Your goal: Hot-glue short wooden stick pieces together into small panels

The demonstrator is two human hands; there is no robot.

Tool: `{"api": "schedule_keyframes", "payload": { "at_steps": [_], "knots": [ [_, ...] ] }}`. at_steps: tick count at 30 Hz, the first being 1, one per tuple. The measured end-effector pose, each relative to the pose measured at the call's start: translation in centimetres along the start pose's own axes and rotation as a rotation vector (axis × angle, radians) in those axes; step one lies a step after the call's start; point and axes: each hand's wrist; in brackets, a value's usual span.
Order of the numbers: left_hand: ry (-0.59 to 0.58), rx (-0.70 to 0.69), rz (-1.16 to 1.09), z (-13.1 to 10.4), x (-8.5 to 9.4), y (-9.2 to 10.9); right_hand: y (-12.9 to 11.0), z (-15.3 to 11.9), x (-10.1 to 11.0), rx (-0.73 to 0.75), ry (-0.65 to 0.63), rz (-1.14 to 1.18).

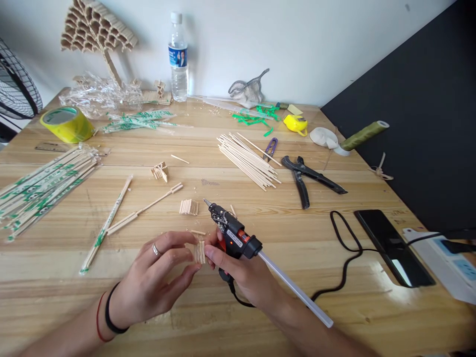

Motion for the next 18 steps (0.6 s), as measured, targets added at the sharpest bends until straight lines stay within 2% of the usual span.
{"api": "schedule_keyframes", "payload": {
  "at_steps": [6,11,18],
  "knots": [
    [-0.024,-0.008,0.021,0.0,0.0,-0.1,-0.2,-0.2,0.1,0.003,0.022,-0.050],
    [-0.020,0.053,-0.001,0.1,0.1,-0.1,-0.4,0.0,0.7,0.147,0.067,-0.159],
    [-0.040,0.138,-0.015,0.4,0.3,-0.1,0.2,0.2,1.7,0.299,-0.044,-0.216]
  ]
}}
Point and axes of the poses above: each hand's wrist, its own z-axis towards the middle knuckle, its own x-axis out of the back of the hand, y = z × x, and after that the axes turned 9 degrees about z, right-handed
